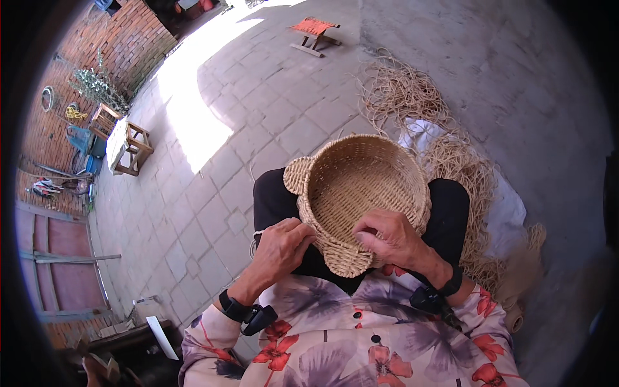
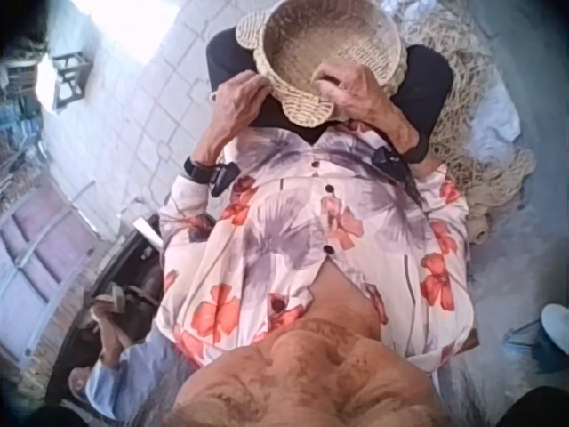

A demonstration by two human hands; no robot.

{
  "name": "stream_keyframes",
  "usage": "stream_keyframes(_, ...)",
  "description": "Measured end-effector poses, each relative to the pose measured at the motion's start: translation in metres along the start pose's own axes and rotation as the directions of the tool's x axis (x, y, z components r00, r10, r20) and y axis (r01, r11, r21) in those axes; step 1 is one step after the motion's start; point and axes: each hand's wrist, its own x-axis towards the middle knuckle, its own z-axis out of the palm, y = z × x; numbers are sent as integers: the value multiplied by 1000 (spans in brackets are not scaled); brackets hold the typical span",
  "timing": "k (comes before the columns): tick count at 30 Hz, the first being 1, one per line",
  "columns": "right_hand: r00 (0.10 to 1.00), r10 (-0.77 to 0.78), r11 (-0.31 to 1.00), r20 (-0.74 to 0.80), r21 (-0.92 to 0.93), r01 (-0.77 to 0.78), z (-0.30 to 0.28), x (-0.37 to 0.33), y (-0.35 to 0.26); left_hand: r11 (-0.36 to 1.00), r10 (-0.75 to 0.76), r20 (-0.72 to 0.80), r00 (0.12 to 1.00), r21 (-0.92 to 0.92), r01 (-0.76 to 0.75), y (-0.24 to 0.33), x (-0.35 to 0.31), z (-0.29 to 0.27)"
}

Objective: Weaving a wicker or bamboo basket using flexible strands and trimming with scissors.

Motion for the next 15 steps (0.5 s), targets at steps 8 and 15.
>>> stream_keyframes(8, 997, -63, 959, 45, 281, 48, 41, 32, -25, 997, 22, 27, 999, 78, -24, -3, 29, -50)
stream_keyframes(15, 726, 409, 866, -553, 486, -118, -110, 4, 53, 893, -445, -142, 884, -141, 427, -93, 16, -106)
